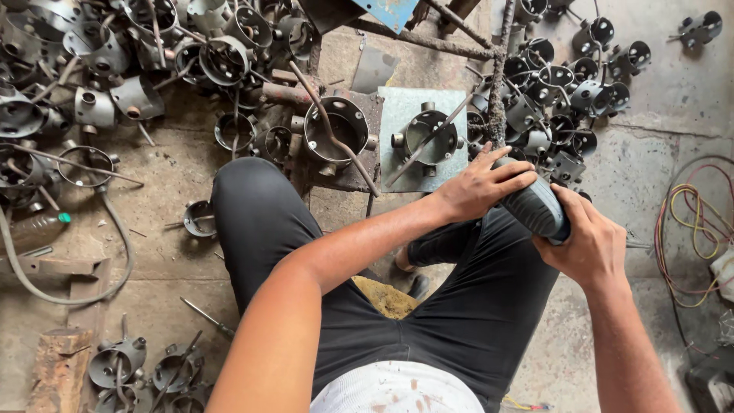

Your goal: The person sits on the floor and uses a handheld power drill to bore holes into small metal components. They pick up parts from a pile, place them on a metal plate, drill them, and then move them aside.

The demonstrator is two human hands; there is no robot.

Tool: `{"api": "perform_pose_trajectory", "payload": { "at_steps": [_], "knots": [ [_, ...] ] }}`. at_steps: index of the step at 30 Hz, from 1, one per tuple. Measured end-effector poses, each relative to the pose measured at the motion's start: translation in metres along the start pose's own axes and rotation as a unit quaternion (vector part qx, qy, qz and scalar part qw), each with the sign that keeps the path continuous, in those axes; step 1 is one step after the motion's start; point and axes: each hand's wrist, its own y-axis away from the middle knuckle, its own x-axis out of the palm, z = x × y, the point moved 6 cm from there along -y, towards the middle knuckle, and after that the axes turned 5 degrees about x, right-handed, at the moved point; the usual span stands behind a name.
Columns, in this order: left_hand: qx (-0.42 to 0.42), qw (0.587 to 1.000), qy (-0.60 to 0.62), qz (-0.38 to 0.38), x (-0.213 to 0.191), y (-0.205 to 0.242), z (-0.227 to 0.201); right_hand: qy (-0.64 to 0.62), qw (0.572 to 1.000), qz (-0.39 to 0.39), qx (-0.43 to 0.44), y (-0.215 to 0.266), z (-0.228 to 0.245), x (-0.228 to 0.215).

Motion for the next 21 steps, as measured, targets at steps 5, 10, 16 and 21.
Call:
{"api": "perform_pose_trajectory", "payload": {
  "at_steps": [5, 10, 16, 21],
  "knots": [
    [-0.007, 1.0, -0.003, 0.015, 0.01, 0.003, 0.005, 0.003, 1.0, 0.01, 0.007, 0.004, -0.008, 0.008],
    [-0.011, 1.0, 0.009, 0.022, 0.01, 0.001, 0.006, 0.006, 1.0, 0.026, 0.016, 0.001, -0.011, 0.01],
    [-0.006, 1.0, 0.004, 0.003, 0.003, 0.002, 0.007, 0.03, 0.998, 0.055, -0.011, -0.008, -0.008, -0.001],
    [-0.006, 1.0, 0.012, -0.013, 0.001, -0.001, 0.002, 0.057, 0.996, 0.063, -0.027, -0.012, -0.007, -0.005]
  ]
}}
